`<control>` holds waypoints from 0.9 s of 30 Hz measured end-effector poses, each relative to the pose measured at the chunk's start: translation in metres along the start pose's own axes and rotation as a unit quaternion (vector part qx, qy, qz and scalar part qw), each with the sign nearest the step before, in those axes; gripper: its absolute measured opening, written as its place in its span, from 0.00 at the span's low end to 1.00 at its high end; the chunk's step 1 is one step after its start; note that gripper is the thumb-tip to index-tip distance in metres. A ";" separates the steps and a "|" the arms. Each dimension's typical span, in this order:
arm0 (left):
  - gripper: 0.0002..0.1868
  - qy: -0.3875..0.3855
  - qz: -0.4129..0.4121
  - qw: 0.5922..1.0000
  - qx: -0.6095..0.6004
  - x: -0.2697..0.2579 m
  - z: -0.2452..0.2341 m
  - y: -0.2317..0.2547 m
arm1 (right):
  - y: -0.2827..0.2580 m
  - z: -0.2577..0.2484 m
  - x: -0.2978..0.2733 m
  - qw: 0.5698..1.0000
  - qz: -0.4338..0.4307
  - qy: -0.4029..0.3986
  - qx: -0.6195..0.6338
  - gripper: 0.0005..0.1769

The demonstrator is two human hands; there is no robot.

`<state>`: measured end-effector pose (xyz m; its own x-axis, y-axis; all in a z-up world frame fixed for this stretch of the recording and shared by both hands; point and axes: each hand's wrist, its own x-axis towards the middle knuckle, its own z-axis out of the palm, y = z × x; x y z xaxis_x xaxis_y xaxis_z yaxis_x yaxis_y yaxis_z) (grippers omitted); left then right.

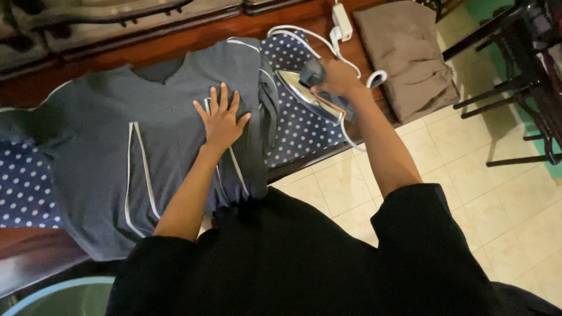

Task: The person picks up a garment from a bucket, spreads it across an ironing board, and irons different sections of the fabric before folding it.

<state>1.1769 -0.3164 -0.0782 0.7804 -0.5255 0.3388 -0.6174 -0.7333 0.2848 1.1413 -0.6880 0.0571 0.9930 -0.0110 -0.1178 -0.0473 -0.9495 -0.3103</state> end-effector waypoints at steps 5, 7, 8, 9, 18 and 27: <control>0.37 0.006 -0.020 1.000 0.005 0.018 0.008 -0.002 | 0.066 -0.031 -0.027 0.960 0.021 0.049 0.273 0.29; 0.37 0.003 -0.026 1.000 0.018 0.024 0.014 0.000 | 0.079 -0.037 -0.038 0.970 0.005 0.129 0.208 0.35; 0.37 0.004 -0.032 0.999 0.031 0.028 0.016 0.000 | 0.083 -0.037 -0.041 0.969 0.009 0.131 0.211 0.35; 0.37 0.001 -0.028 0.999 0.033 0.030 0.019 0.001 | 0.085 -0.037 -0.043 0.960 0.057 0.164 0.218 0.32; 0.37 -0.086 -0.089 0.992 0.027 0.057 0.009 0.011 | 0.106 -0.005 -0.043 0.834 0.074 0.307 0.452 0.20; 0.38 -0.093 -0.102 0.990 0.029 0.058 0.006 0.012 | 0.110 0.058 -0.073 0.680 0.073 0.468 0.560 0.16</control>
<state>1.2153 -0.3585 -0.0602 0.8965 -0.4300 0.1068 -0.4422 -0.8532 0.2766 1.0569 -0.7739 -0.0231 0.5777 -0.7720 0.2651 0.3148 -0.0889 -0.9450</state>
